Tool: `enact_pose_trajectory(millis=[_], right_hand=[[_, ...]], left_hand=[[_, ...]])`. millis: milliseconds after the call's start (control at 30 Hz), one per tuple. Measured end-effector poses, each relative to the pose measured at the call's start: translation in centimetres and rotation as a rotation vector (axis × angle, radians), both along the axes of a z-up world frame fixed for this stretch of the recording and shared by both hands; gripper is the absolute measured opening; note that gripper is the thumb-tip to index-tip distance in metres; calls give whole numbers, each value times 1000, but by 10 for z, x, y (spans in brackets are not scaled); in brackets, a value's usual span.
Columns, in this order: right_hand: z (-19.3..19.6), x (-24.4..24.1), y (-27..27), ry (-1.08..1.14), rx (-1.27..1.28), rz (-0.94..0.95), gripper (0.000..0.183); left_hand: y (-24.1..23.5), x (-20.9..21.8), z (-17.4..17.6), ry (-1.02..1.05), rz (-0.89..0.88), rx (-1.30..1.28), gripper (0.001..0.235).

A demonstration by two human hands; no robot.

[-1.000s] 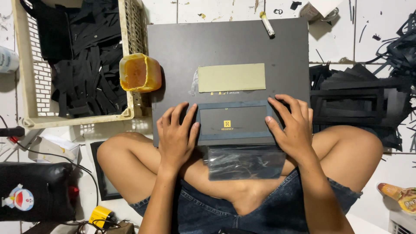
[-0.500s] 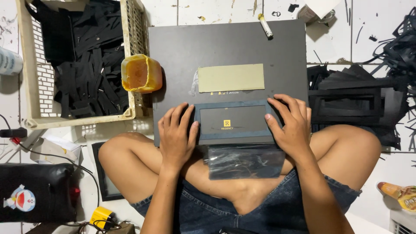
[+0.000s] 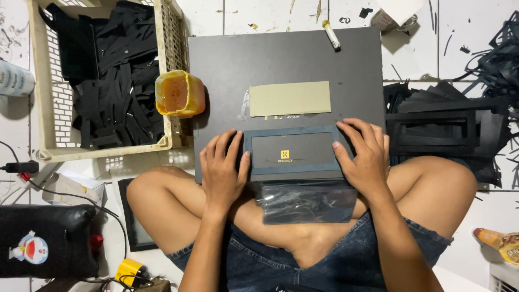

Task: The person sits on the floor with a board on their lap, applies glue with a stick applicator along the edge of a rectangular frame, presses a dark rubber border strip around the frame, and aligns the assembled frame on the board.

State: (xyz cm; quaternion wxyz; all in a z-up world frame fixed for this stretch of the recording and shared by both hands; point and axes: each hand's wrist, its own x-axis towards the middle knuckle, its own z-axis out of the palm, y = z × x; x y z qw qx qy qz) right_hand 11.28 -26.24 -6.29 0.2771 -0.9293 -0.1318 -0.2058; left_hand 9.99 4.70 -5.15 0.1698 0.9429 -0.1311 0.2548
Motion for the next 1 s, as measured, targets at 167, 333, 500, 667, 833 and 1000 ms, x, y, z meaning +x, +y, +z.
enact_pose_trajectory(millis=[167, 333, 500, 667, 833, 1000], right_hand=[[2, 0, 1, -6, -15, -3, 34], [0, 0, 1, -29, -29, -9, 33], [3, -1, 1, -24, -28, -12, 34], [6, -4, 1, -40, 106, -11, 25], [9, -21, -25, -145, 308, -136, 18], [15, -43, -28, 71, 254, -283, 27]], left_hand=[[0, 0, 1, -15, -1, -2, 38], [0, 0, 0, -30, -2, -6, 38], [0, -1, 0, -38, -7, -7, 38], [2, -4, 2, -50, -26, -124, 36], [17, -18, 14, -200, 111, -233, 28], [29, -37, 11, 249, 304, -549, 52]])
